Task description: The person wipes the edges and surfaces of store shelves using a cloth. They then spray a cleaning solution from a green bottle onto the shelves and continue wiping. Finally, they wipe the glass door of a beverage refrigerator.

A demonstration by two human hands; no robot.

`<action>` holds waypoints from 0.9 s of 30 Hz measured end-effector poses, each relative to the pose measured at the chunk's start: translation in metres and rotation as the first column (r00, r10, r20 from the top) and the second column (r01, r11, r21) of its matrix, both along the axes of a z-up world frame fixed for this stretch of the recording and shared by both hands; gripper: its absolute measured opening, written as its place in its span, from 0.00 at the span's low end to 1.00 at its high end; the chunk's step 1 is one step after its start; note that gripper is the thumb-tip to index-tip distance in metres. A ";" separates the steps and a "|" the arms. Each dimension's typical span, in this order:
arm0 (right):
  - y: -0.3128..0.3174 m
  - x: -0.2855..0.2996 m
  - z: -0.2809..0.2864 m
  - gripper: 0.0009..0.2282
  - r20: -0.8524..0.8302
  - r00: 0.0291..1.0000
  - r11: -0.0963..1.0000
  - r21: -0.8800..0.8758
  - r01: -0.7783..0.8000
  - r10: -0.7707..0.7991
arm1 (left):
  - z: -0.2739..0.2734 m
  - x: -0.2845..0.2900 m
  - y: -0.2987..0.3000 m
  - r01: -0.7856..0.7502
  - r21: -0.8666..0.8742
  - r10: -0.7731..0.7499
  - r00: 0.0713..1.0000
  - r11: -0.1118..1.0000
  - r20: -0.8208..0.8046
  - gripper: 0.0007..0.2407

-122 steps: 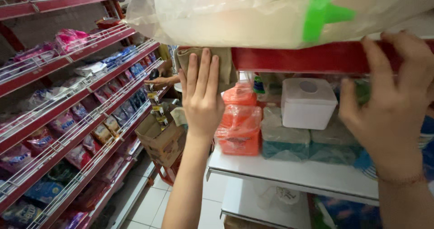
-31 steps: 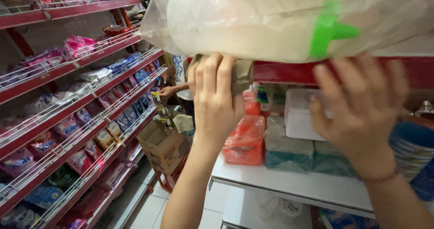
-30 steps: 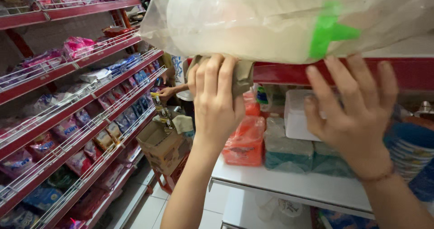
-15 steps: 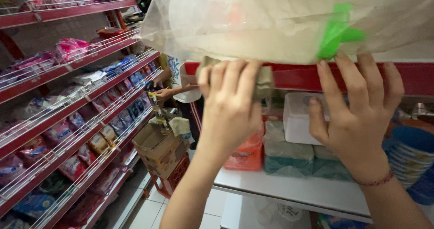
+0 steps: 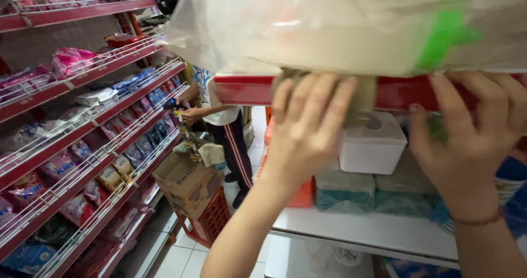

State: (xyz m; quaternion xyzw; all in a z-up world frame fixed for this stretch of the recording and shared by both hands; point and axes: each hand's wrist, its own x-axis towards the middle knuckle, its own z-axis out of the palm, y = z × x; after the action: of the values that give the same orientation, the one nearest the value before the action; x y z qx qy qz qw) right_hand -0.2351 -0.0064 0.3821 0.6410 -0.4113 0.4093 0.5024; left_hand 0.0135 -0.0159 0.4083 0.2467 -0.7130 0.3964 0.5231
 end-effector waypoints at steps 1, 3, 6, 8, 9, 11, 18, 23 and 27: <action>0.000 0.003 0.001 0.21 -0.023 0.999 1.000 -0.020 0.024 -0.024 | -0.002 0.005 0.001 -0.001 0.019 0.001 1.000 1.000 -0.019 0.18; 0.001 0.008 0.005 0.21 -0.077 0.995 0.997 -0.045 0.065 -0.069 | -0.003 0.010 -0.001 -0.005 0.046 0.008 0.998 0.999 -0.061 0.19; 0.007 0.018 0.013 0.20 -0.139 0.985 0.994 -0.051 0.097 -0.103 | -0.005 0.009 0.000 -0.001 0.076 0.008 0.996 0.997 -0.087 0.20; 0.006 0.025 0.021 0.21 -0.149 0.985 0.994 -0.069 0.079 -0.088 | -0.006 0.007 0.000 -0.055 0.033 0.059 0.990 0.998 -0.127 0.18; 0.007 0.028 0.024 0.21 -0.143 0.988 0.997 -0.064 0.048 -0.056 | -0.006 0.006 0.000 -0.084 0.010 0.084 0.985 0.996 -0.148 0.18; 0.009 0.031 0.029 0.20 -0.130 0.991 0.999 -0.049 -0.014 0.008 | -0.010 0.007 0.002 -0.122 0.005 0.121 0.974 0.992 -0.191 0.19; 0.014 0.019 0.021 0.19 -0.077 0.991 0.994 0.024 -0.109 0.111 | -0.026 -0.004 0.000 0.011 0.051 0.003 0.962 0.999 -0.274 0.22; 0.015 -0.020 0.005 0.18 0.001 0.999 0.999 0.029 -0.034 0.034 | -0.028 -0.017 -0.001 0.079 0.023 -0.068 0.951 0.997 -0.302 0.21; 0.023 -0.054 -0.002 0.16 0.164 0.986 0.999 0.044 0.020 -0.027 | -0.031 -0.034 0.001 0.106 0.007 -0.100 0.951 0.994 -0.292 0.19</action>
State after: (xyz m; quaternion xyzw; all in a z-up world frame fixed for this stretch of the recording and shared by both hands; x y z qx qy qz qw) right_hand -0.2890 0.0162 0.3801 0.6105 -0.4675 0.4460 0.4581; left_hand -0.0209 -0.0153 0.3768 0.2705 -0.6447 0.3200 0.6394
